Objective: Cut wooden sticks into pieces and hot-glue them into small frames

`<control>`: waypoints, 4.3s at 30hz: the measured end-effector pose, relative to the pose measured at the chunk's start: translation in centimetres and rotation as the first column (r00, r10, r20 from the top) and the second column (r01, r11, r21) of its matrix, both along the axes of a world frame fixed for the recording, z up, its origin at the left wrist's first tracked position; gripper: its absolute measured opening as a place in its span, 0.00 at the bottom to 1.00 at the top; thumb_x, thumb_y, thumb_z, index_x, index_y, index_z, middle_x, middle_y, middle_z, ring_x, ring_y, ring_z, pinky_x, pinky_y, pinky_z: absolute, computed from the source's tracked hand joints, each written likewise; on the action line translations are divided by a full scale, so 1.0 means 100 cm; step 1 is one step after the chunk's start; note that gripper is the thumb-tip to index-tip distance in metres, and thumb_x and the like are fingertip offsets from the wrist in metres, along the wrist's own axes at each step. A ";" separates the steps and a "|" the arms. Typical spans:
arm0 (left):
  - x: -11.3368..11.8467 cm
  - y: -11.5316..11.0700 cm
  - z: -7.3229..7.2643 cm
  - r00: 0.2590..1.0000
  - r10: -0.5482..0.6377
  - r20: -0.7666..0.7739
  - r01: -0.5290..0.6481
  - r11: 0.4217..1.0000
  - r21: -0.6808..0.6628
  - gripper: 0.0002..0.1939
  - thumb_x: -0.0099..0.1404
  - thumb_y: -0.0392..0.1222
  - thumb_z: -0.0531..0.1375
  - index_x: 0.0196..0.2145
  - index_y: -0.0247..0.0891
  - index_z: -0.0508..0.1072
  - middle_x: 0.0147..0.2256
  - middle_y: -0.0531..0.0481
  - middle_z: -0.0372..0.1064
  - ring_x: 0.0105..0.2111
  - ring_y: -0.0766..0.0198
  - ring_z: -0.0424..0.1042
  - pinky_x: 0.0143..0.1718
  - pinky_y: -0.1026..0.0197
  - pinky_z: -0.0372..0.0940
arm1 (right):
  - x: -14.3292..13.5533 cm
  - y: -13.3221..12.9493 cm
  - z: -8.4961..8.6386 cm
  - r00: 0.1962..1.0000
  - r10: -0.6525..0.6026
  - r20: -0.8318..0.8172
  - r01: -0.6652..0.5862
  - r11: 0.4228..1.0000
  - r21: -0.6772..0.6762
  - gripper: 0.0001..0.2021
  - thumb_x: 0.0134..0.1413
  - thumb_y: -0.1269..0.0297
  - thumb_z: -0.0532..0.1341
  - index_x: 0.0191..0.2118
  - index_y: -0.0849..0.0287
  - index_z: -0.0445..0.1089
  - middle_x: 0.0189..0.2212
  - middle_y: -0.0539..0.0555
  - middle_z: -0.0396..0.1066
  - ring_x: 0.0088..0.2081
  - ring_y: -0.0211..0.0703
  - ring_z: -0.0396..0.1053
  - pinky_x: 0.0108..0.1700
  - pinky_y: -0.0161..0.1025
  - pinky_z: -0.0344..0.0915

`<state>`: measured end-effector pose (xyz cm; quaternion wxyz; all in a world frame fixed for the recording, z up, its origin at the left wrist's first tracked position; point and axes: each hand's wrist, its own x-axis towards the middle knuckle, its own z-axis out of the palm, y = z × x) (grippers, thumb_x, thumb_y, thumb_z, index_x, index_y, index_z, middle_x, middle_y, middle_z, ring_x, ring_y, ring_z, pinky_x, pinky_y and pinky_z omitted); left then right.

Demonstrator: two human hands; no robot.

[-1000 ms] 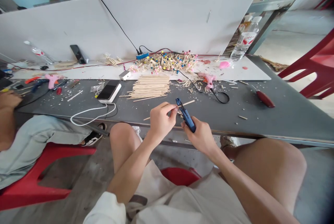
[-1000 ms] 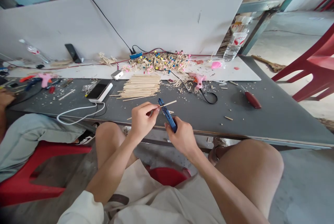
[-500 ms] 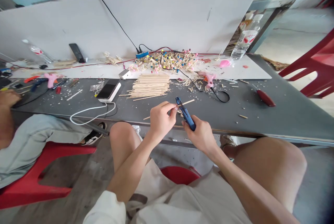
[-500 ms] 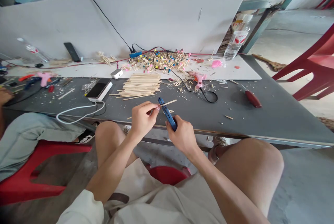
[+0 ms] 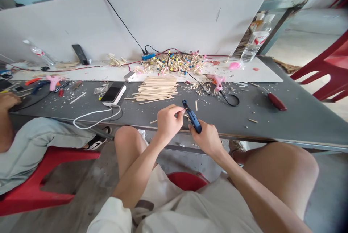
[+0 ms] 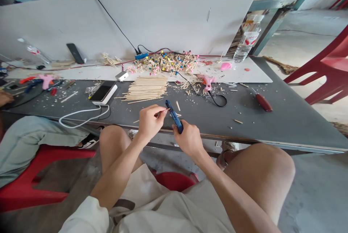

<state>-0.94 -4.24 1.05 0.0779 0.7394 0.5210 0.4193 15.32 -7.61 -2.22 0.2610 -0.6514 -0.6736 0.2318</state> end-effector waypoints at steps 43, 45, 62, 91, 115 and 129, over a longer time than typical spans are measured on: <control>0.022 0.008 -0.011 0.364 0.069 0.929 0.459 0.854 -0.244 0.19 0.56 0.49 0.70 0.32 0.36 0.66 0.31 0.52 0.71 0.32 0.61 0.78 0.31 0.61 0.72 | 0.064 0.016 0.041 0.491 -0.199 -0.848 -0.296 0.877 -0.378 0.15 0.34 0.63 0.73 0.32 0.60 0.72 0.23 0.52 0.72 0.21 0.38 0.65 0.24 0.37 0.68; 0.022 0.008 -0.012 0.415 0.064 0.908 0.434 0.863 -0.259 0.18 0.56 0.49 0.69 0.32 0.36 0.66 0.30 0.53 0.71 0.28 0.65 0.76 0.26 0.65 0.68 | 0.067 0.015 0.043 0.506 -0.177 -0.844 -0.327 0.866 -0.378 0.15 0.35 0.62 0.73 0.32 0.60 0.72 0.24 0.52 0.72 0.22 0.38 0.65 0.24 0.37 0.67; 0.017 0.007 -0.013 0.805 -0.146 0.574 0.384 0.867 -0.318 0.13 0.61 0.49 0.65 0.30 0.35 0.77 0.28 0.47 0.76 0.30 0.63 0.73 0.35 0.61 0.66 | 0.083 0.039 0.024 0.159 -0.226 -0.961 0.059 0.974 -0.220 0.15 0.36 0.66 0.73 0.32 0.61 0.70 0.23 0.49 0.67 0.23 0.37 0.66 0.26 0.37 0.70; 0.004 0.035 -0.032 0.973 -0.211 -0.095 0.171 0.933 -0.317 0.30 0.57 0.36 0.68 0.57 0.44 0.68 0.42 0.48 0.76 0.48 0.53 0.71 0.53 0.49 0.62 | 0.098 0.047 0.024 0.153 -0.313 -0.937 0.317 0.914 -0.254 0.10 0.37 0.68 0.71 0.30 0.63 0.72 0.26 0.54 0.72 0.23 0.43 0.71 0.28 0.42 0.75; -0.009 0.057 -0.042 0.983 -0.027 -0.182 -0.019 0.970 -0.244 0.26 0.57 0.34 0.68 0.54 0.41 0.71 0.40 0.47 0.77 0.45 0.56 0.73 0.50 0.53 0.65 | 0.098 0.050 0.020 0.145 -0.350 -0.926 0.302 0.906 -0.295 0.07 0.37 0.70 0.70 0.27 0.64 0.73 0.23 0.54 0.73 0.22 0.44 0.71 0.24 0.40 0.73; 0.030 0.045 -0.035 0.873 -0.190 -0.449 0.230 0.972 0.037 0.09 0.68 0.36 0.57 0.43 0.36 0.75 0.44 0.43 0.74 0.52 0.53 0.65 0.51 0.50 0.58 | 0.092 0.048 0.022 0.170 -0.350 -0.921 0.273 0.915 -0.297 0.07 0.38 0.70 0.69 0.28 0.64 0.72 0.23 0.54 0.72 0.21 0.43 0.71 0.24 0.40 0.73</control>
